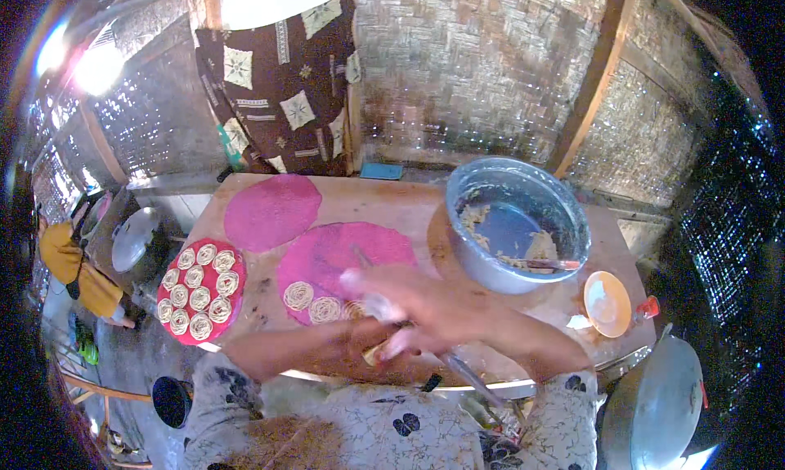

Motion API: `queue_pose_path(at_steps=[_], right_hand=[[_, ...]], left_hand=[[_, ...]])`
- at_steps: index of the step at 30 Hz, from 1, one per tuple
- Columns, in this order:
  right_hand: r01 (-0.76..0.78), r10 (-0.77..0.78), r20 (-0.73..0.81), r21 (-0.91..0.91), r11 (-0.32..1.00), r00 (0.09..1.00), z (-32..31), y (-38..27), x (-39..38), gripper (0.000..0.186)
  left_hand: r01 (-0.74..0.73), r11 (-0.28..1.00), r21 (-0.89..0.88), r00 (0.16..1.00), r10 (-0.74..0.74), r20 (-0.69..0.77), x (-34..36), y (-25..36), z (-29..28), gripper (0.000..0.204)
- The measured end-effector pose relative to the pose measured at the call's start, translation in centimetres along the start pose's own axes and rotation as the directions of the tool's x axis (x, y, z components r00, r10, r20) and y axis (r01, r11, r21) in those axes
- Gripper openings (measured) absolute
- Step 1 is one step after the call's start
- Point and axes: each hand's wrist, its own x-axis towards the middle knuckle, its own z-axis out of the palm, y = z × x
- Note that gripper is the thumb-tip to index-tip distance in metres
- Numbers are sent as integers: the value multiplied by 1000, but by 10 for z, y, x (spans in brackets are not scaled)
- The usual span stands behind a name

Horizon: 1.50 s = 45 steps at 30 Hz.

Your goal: The person pipes swirls of dough onto pink and red circular mats using a manual piping tool, refilling the tool with dough from a large metal bowl by hand.

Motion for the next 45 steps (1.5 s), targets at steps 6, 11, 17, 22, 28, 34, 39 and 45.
queue_pose_path(at_steps=[6, 11, 17, 22, 28, 34, 39, 45], right_hand=[[-254, 244, -137, -60, 965, 960, -45, -12, 14, 31], [-641, 509, -636, 30, 767, 580, -107, 53, -35, 18], [-1, 418, -909, 418, 909, -6, -185, 71, -117, 14], [426, 685, -729, 620, 659, 0, -137, 129, -133, 32], [-923, 974, -92, -349, 162, 206, -148, 91, -152, 56], [-464, 981, 123, -867, 181, 152, -143, 126, -231, 24], [-495, 974, 60, -853, 163, 218, -194, 104, -167, 22], [-610, 966, -41, -782, 127, 254, -197, 239, -236, 28]], left_hand=[[-379, 312, 871, 892, 376, 253, 36, 57, -6, 38], [20, -105, 994, 636, 769, 69, -7, 78, 6, 32], [-372, 190, 909, 130, 980, -152, 62, 66, -101, 26], [-767, -37, 640, -138, 984, -109, 112, 113, 22, 37], [-776, -511, 371, -521, 850, 81, 33, 160, 61, 25], [-982, 120, 145, 85, 971, -222, 54, 169, 27, 16], [-889, 458, -9, 406, 779, -478, 120, 145, -33, 16], [-763, 639, -95, 597, 641, -482, 190, 145, -83, 16]])
